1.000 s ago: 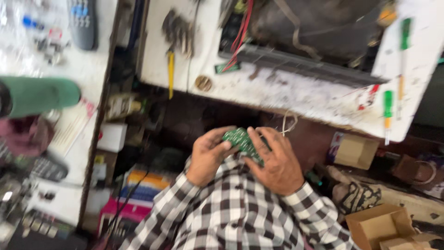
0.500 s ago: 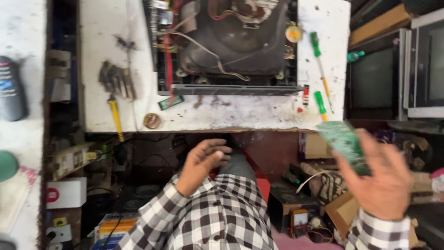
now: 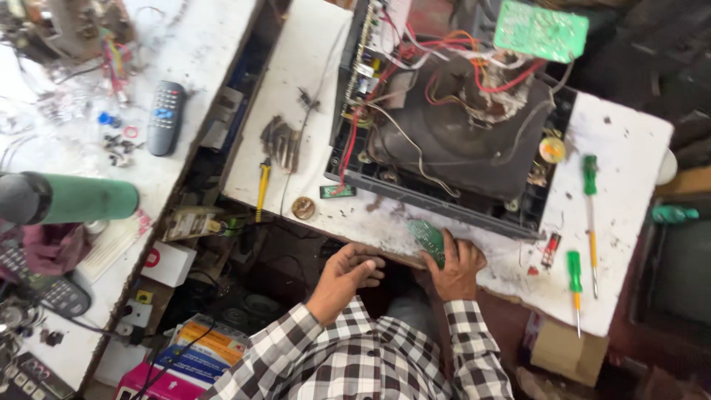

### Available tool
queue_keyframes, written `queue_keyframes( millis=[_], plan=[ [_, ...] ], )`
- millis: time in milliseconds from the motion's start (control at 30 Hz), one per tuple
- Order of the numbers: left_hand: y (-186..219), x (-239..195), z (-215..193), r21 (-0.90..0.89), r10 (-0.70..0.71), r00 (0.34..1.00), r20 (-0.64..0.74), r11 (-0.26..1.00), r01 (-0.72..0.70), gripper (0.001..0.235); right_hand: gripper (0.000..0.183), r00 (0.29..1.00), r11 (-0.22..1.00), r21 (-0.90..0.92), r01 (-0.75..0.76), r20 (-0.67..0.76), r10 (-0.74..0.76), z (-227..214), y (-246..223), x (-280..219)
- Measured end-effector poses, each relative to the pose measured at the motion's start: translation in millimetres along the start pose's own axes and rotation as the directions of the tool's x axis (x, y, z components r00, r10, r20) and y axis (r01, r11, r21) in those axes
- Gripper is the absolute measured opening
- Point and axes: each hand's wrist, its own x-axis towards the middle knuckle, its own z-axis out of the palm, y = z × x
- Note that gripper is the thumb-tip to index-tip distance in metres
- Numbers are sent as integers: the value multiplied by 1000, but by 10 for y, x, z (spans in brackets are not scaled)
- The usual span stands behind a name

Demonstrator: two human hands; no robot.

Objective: The person holds a small green circuit board and uses a green-handled screwdriver to adjust components on it. They then connect red and black wires to the board and place it into a larger disassembled electronic device on the workbench.

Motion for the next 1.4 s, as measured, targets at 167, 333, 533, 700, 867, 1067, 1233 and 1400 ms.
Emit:
queue_keyframes(
  millis=[167, 333, 533, 700, 867, 1067, 1233, 1400],
  plan=[
    [62, -63, -255, -58, 53, 985, -164, 996, -64, 27, 70, 999, 997, 77, 26, 41, -29, -165, -7, 127],
    [197, 3, -447, -65, 156, 950, -272, 982, -179, 24, 33, 997, 940, 333, 82, -12, -83, -701, -228, 337],
    [679, 473, -366, 597, 593, 735, -330, 734, -324, 28, 14, 995, 795, 599, 91, -89, -46, -1246, -805, 1022],
    [1154, 1114, -178, 876, 790, 611, -48, 327, -355, 36, 16, 991, 676, 731, -93, 133, -8, -1248, -1174, 1609],
    [1219, 1232, -165, 832, 681, 718, -144, 476, -285, 22, 16, 987, 620, 775, -123, 160, -4, -1171, -1145, 1747],
    [1324, 765, 21, 655, 749, 635, -191, 579, -486, 13, 18, 988, 493, 856, -154, 143, 61, -1120, -1177, 1877],
    [1461, 254, 373, 616, 668, 713, -215, 659, -432, 27, 26, 987, 237, 971, -21, -18, 160, -1066, -1389, 2400],
    [1344, 173, 655, 454, 514, 853, -91, 784, -424, 42, 29, 987, 199, 979, -34, 2, 158, -765, -1524, 3332]
  ],
)
